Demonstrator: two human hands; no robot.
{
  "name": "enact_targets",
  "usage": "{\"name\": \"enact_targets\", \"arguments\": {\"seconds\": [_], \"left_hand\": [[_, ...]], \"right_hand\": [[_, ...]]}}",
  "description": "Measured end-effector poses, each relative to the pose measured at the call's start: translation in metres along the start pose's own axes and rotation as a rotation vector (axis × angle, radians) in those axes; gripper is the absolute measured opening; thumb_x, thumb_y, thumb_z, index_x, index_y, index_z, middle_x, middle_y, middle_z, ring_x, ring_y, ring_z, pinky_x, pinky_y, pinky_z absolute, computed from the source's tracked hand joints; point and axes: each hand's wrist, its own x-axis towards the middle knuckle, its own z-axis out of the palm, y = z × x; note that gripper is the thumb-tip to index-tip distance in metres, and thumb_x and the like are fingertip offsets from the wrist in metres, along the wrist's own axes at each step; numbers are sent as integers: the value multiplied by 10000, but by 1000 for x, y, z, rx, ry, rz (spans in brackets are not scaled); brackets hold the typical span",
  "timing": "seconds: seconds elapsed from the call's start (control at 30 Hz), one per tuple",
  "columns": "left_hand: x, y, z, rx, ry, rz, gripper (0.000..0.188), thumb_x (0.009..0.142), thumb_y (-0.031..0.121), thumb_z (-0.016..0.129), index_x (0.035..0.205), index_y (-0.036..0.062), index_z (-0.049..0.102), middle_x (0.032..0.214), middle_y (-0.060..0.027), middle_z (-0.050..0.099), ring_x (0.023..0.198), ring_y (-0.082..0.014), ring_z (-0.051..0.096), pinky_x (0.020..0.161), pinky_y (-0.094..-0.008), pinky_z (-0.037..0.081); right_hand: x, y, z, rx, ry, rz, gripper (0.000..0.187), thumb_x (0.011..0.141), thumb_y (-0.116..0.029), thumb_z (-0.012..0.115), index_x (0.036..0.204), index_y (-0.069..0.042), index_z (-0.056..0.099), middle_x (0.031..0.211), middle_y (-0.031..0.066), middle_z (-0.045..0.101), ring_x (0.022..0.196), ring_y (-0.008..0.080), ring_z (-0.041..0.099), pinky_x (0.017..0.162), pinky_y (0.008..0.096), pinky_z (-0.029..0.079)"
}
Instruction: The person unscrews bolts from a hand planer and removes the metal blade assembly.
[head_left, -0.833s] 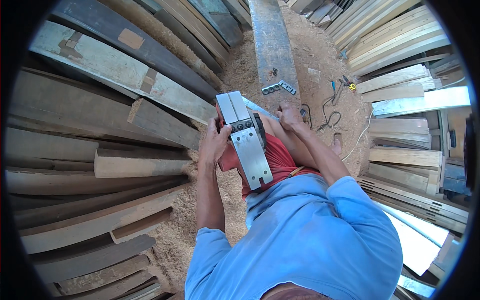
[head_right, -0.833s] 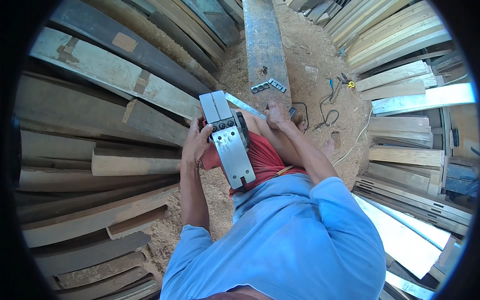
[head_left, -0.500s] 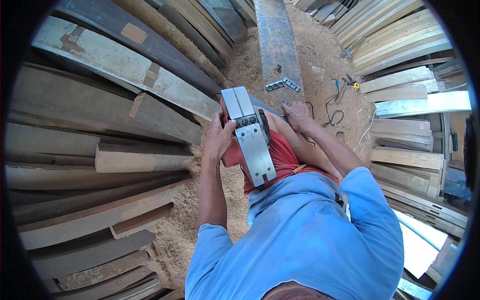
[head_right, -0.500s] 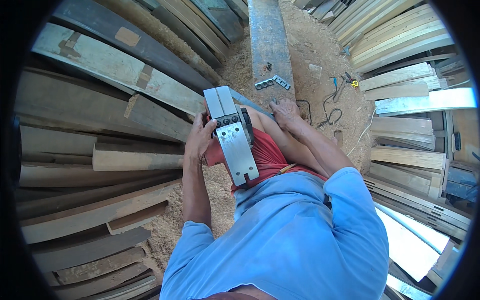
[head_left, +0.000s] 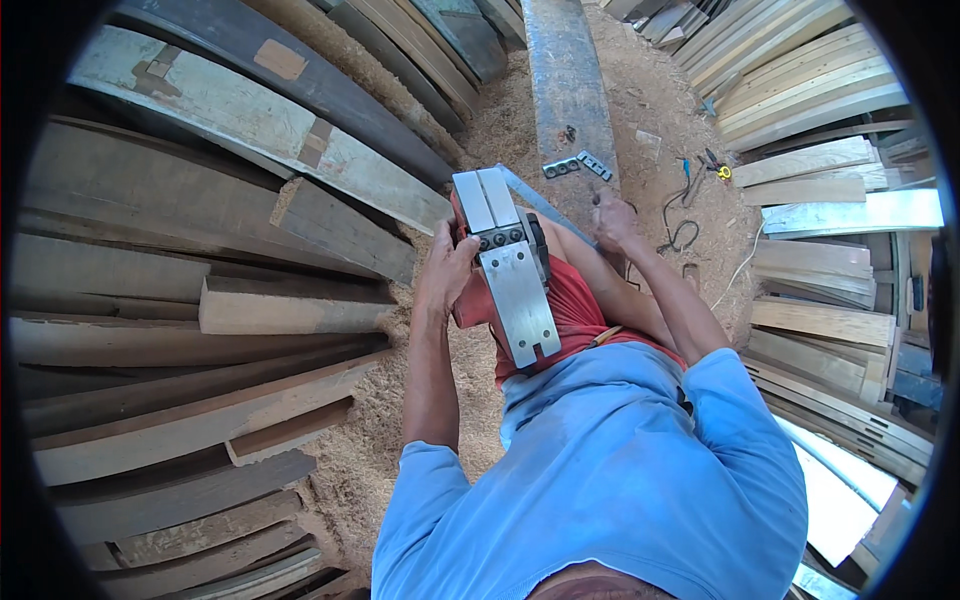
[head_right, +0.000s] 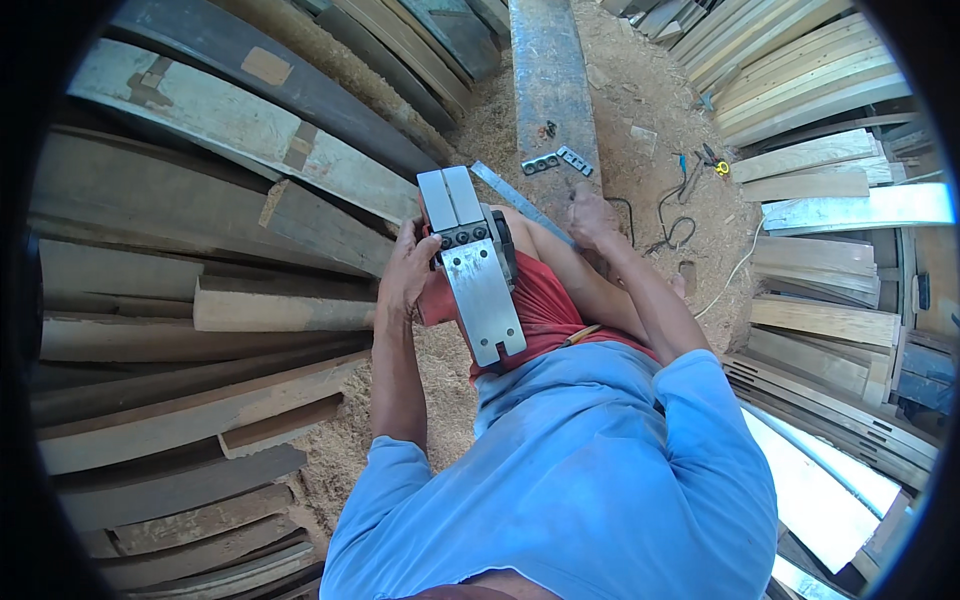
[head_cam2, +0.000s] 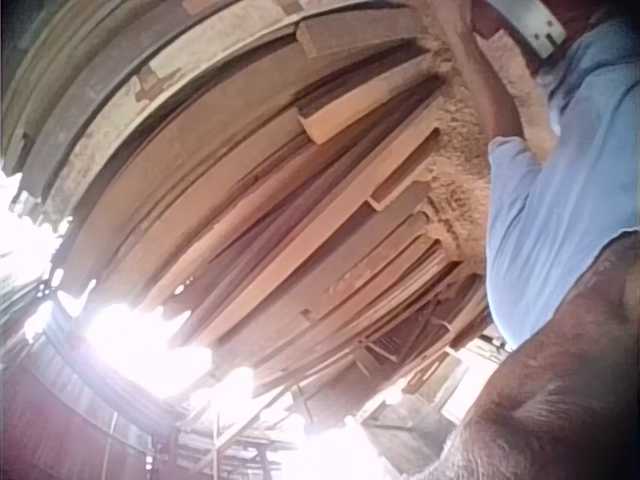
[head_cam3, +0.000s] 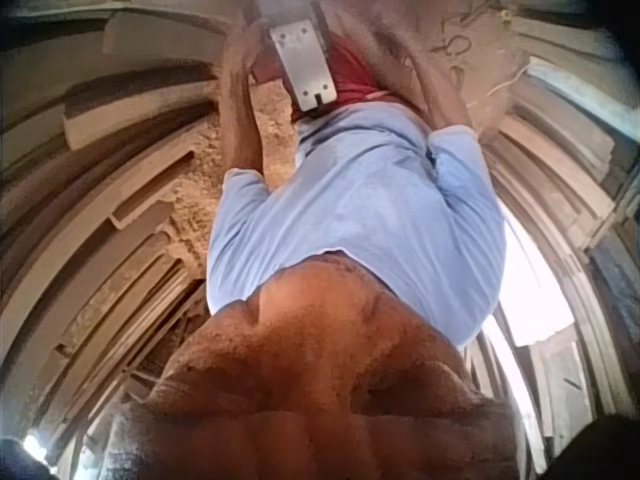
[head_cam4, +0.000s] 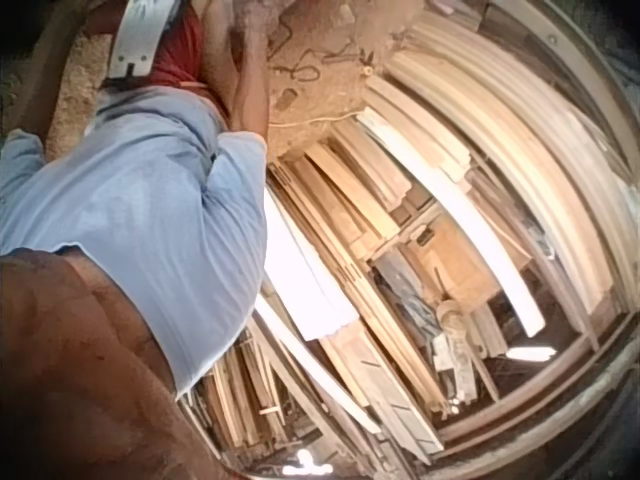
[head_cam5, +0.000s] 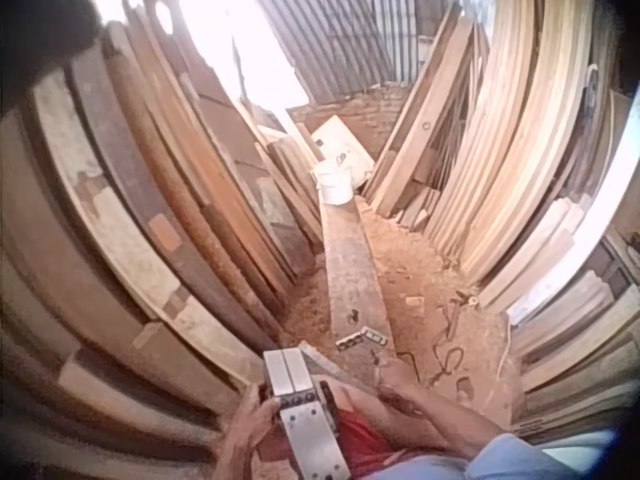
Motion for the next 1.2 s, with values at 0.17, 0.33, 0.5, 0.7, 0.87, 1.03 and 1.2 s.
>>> {"name": "enact_targets", "arguments": {"seconds": [0.17,0.33,0.5,0.7,0.87,1.03,1.2], "left_hand": [[-6,9,0,-30,16,-35,518,987,127,543,1450,-81,442,1259,-151,633,1082,-189,642,945,-335,541],[1,-2,-3,-39,13,-27,510,985,147,547,1433,-69,433,1226,-155,644,997,-196,664,836,-348,579],[3,4,4,73,47,-34,517,976,178,565,1415,-76,463,1232,-179,663,1032,-216,680,875,-362,575],[12,-14,2,165,74,-12,542,953,204,592,1400,-85,489,1289,-258,664,1116,-286,690,921,-401,571],[15,-22,3,146,69,20,478,1001,121,551,1441,-39,459,1253,-108,622,1027,-157,635,855,-306,560],[18,-32,-1,151,67,50,475,1012,127,555,1445,-38,451,1268,-117,618,1063,-166,646,867,-329,588],[14,-20,6,100,24,52,478,1011,116,558,1448,-40,443,1274,-123,612,1066,-173,648,865,-339,592]], "right_hand": [[-14,-15,-30,403,61,52,330,988,-218,590,1248,-18,553,990,251,723,928,432,727,866,504,567],[-60,-74,-91,532,21,-194,268,998,-188,608,1212,-27,613,997,204,724,933,397,707,864,501,547],[-87,-133,-129,315,207,-820,215,933,-112,661,1137,-58,704,954,122,739,973,335,684,894,458,531],[-86,-155,-125,112,197,-976,280,847,-113,723,1124,-88,744,935,90,754,956,300,671,909,436,520],[-84,-159,-122,89,206,-1024,264,837,-145,731,1090,-75,762,920,81,759,957,283,680,909,446,517],[-99,-180,-136,156,-16,-747,203,916,-184,692,1064,-49,727,909,149,745,892,351,708,850,479,542],[-96,-175,-132,417,-208,-481,226,956,-226,652,1047,-22,685,894,227,727,882,426,719,807,526,540]]}}
